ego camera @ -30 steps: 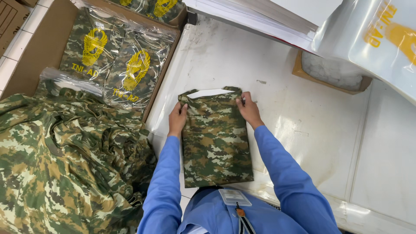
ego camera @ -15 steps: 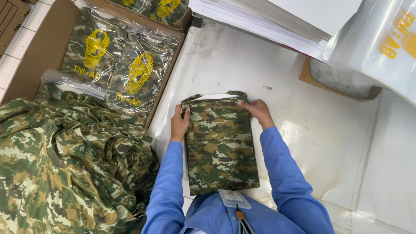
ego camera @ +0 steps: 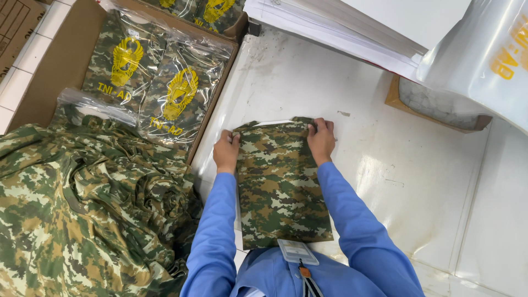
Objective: The person folds camouflage t-shirts by laying them flat on a table, placing a white cardboard sheet in the center, folding the sleeves and sides over the cardboard, and then sliding the folded shirt into a clear plastic bag.
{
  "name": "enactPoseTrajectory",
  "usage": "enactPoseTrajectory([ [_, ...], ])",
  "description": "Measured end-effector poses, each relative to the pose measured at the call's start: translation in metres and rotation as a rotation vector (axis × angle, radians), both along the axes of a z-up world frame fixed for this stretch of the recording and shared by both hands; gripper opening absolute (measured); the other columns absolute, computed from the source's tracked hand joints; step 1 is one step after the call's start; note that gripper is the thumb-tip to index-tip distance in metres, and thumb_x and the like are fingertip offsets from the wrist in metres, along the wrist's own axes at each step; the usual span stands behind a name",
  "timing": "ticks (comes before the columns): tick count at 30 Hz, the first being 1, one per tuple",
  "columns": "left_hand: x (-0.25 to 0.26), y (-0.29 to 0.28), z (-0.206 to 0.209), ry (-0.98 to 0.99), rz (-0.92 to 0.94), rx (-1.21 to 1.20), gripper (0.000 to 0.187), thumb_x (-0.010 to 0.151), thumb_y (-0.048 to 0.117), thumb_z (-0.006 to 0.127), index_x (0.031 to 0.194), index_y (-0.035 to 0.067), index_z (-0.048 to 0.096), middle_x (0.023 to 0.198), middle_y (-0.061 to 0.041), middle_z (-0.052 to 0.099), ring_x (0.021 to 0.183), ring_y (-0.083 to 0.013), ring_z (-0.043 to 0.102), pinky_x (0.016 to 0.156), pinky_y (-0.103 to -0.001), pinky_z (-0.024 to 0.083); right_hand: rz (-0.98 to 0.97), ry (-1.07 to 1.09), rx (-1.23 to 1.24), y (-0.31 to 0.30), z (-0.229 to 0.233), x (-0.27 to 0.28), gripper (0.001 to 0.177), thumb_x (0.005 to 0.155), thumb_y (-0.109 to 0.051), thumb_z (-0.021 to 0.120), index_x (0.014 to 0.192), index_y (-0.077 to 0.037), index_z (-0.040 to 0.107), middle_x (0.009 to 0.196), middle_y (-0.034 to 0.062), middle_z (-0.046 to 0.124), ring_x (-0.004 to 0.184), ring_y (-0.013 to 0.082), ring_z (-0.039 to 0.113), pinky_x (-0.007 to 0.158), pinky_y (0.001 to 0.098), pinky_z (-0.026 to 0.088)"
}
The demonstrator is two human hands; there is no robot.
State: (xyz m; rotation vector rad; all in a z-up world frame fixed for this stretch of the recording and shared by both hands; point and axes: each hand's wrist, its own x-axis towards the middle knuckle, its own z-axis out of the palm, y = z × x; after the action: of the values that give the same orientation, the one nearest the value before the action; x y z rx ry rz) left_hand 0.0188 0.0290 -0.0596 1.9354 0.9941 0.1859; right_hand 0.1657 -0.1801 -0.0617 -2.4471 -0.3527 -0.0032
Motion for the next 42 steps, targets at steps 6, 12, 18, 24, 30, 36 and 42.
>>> enactPoseTrajectory([
  [6,0.020,0.014,-0.039,0.141,-0.019,0.414,0.025,0.076,0.023,0.065,0.090,0.004,0.055,0.103,-0.010,0.040,0.097,-0.0285,0.040,0.079,-0.039,0.041,-0.026,0.197,-0.104,-0.011,-0.050,0.046,0.036,0.081,-0.027,0.059,0.105,-0.008,0.040,0.091,0.0080,0.047,0.085,0.0302,0.057,0.067,0.0444,0.050],
  [12,0.037,0.004,0.057,-0.010,-0.162,-0.044,0.029,0.084,0.024,0.057,0.105,0.006,0.048,0.096,-0.022,0.057,0.093,-0.0361,0.056,0.074,-0.042,0.045,0.145,0.415,0.274,-0.050,0.010,0.063,0.024,0.084,-0.022,0.061,0.105,-0.012,0.057,0.089,0.0109,0.057,0.067,0.0202,0.062,0.061,0.0351,0.050],
  [18,0.030,-0.048,0.211,-0.927,-0.232,0.021,0.033,0.089,0.002,0.047,0.121,0.004,0.039,0.092,-0.014,0.053,0.085,-0.0145,0.043,0.078,-0.030,0.036,0.308,-0.248,0.894,-0.085,0.191,0.000,0.007,0.090,0.006,0.040,0.095,0.003,0.044,0.090,0.0189,0.055,0.089,0.0272,0.058,0.079,0.0413,0.049],
  [24,-0.014,-0.069,0.159,-0.739,-0.507,0.202,0.037,0.071,-0.013,0.056,0.095,0.013,0.064,0.087,-0.001,0.063,0.088,-0.0224,0.056,0.088,-0.034,0.036,0.335,-0.309,0.685,-0.160,0.152,-0.052,0.011,0.081,0.015,0.046,0.087,0.006,0.050,0.089,0.0190,0.055,0.095,0.0343,0.056,0.083,0.0428,0.044],
  [30,-0.088,-0.115,0.032,-0.252,-0.766,0.230,0.038,0.074,-0.006,0.053,0.093,0.027,0.061,0.095,0.011,0.061,0.098,-0.0076,0.053,0.089,-0.034,0.019,0.294,0.114,0.342,-0.219,0.063,-0.133,0.026,0.069,0.013,0.055,0.088,-0.002,0.062,0.093,0.0132,0.064,0.092,0.0291,0.059,0.080,0.0417,0.046],
  [36,-0.134,-0.151,0.028,-0.163,-0.728,0.301,0.024,0.082,-0.002,0.045,0.087,0.017,0.058,0.095,0.004,0.061,0.108,-0.0110,0.048,0.089,-0.033,0.017,0.374,0.229,-0.094,-0.242,0.048,-0.150,0.019,0.067,0.000,0.061,0.079,-0.015,0.064,0.093,0.0015,0.064,0.097,0.0263,0.053,0.082,0.0422,0.042],
  [42,-0.129,-0.165,0.021,-0.322,-0.804,0.442,0.031,0.080,0.033,0.040,0.104,0.020,0.057,0.105,-0.003,0.048,0.111,-0.0229,0.037,0.083,-0.039,0.022,0.281,-0.320,-0.162,-0.207,0.128,-0.048,0.027,0.069,0.006,0.048,0.083,-0.010,0.064,0.089,0.0035,0.065,0.083,0.0226,0.059,0.079,0.0394,0.043],
])
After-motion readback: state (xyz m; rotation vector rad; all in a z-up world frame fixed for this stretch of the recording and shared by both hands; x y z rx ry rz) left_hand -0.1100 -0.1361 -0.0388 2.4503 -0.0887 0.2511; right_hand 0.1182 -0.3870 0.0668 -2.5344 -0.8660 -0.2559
